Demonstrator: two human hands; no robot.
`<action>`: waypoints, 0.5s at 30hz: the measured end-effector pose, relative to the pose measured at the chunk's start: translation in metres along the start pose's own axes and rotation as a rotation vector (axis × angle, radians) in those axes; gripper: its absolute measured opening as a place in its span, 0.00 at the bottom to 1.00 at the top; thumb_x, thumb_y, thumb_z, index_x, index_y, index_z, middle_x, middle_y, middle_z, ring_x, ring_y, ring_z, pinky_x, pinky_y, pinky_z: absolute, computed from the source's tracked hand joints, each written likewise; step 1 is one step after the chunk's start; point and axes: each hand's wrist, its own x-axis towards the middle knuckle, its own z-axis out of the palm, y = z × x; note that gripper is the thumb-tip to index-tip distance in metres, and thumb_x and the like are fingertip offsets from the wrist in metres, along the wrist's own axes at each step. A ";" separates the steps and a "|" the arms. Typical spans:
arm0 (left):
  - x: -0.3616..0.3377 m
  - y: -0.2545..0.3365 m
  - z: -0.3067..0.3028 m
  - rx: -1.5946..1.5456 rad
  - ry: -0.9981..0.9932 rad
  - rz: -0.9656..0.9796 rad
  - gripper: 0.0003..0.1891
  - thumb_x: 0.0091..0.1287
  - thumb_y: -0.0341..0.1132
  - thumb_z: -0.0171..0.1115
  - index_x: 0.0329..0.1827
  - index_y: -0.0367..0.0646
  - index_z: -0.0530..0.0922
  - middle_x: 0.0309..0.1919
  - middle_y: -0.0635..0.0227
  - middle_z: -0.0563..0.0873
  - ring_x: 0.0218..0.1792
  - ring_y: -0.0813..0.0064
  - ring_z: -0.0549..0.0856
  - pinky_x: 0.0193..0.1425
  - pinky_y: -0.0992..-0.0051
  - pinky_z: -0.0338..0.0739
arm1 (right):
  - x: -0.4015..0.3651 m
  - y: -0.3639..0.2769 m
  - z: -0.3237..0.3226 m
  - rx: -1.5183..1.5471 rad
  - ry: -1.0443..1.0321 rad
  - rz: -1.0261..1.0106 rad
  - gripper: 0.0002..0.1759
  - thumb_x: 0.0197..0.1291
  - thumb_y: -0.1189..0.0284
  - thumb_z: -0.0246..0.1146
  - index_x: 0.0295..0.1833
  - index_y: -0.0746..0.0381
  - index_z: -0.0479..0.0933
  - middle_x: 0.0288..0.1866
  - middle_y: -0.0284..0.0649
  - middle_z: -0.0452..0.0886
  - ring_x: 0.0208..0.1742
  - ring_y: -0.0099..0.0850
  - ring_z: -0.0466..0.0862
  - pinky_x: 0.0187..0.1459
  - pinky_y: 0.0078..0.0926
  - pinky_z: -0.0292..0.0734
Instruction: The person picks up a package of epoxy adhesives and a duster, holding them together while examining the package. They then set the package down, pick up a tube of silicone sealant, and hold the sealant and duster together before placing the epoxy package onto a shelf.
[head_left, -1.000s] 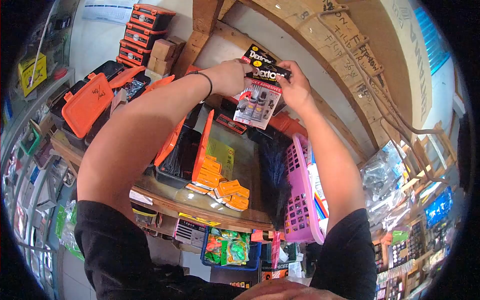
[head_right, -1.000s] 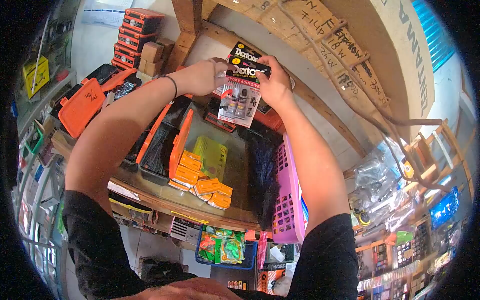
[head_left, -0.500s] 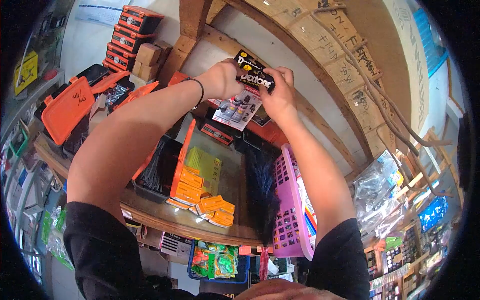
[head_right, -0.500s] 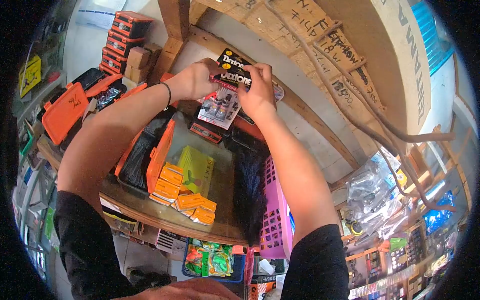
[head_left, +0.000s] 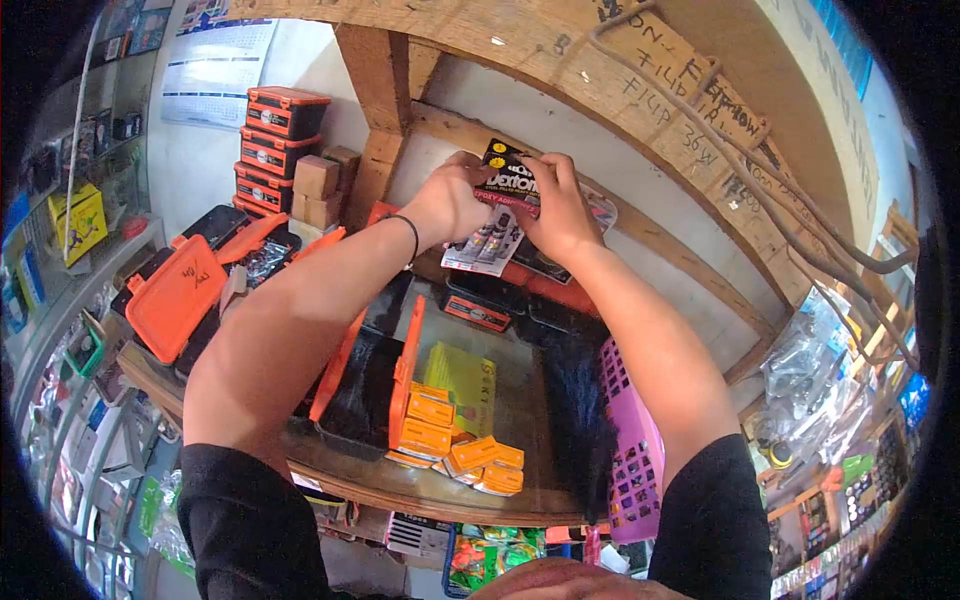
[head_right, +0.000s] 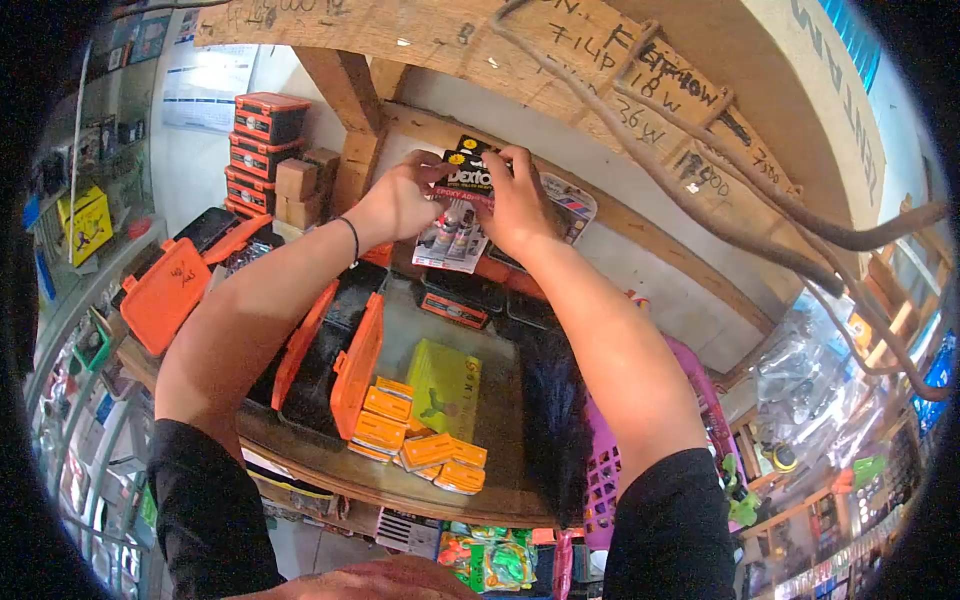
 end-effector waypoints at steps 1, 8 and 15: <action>0.001 -0.006 0.003 -0.054 0.026 -0.013 0.23 0.50 0.34 0.58 0.52 0.40 0.73 0.52 0.55 0.72 0.48 0.65 0.77 0.55 0.76 0.69 | -0.001 -0.001 0.004 0.015 0.005 0.000 0.31 0.42 0.76 0.66 0.54 0.61 0.64 0.54 0.44 0.61 0.55 0.45 0.68 0.53 0.36 0.68; 0.000 0.000 0.003 -0.060 0.038 -0.015 0.25 0.48 0.32 0.55 0.54 0.40 0.73 0.57 0.53 0.67 0.55 0.53 0.70 0.61 0.69 0.64 | -0.005 0.003 0.003 -0.037 -0.010 -0.001 0.27 0.43 0.75 0.65 0.52 0.61 0.67 0.56 0.44 0.61 0.57 0.45 0.67 0.54 0.36 0.68; 0.018 -0.005 0.005 0.097 -0.046 0.027 0.28 0.47 0.29 0.54 0.58 0.42 0.69 0.57 0.53 0.65 0.56 0.52 0.68 0.61 0.68 0.64 | -0.001 0.021 0.005 -0.094 -0.002 -0.075 0.21 0.44 0.77 0.62 0.48 0.61 0.72 0.57 0.44 0.61 0.55 0.46 0.68 0.54 0.36 0.67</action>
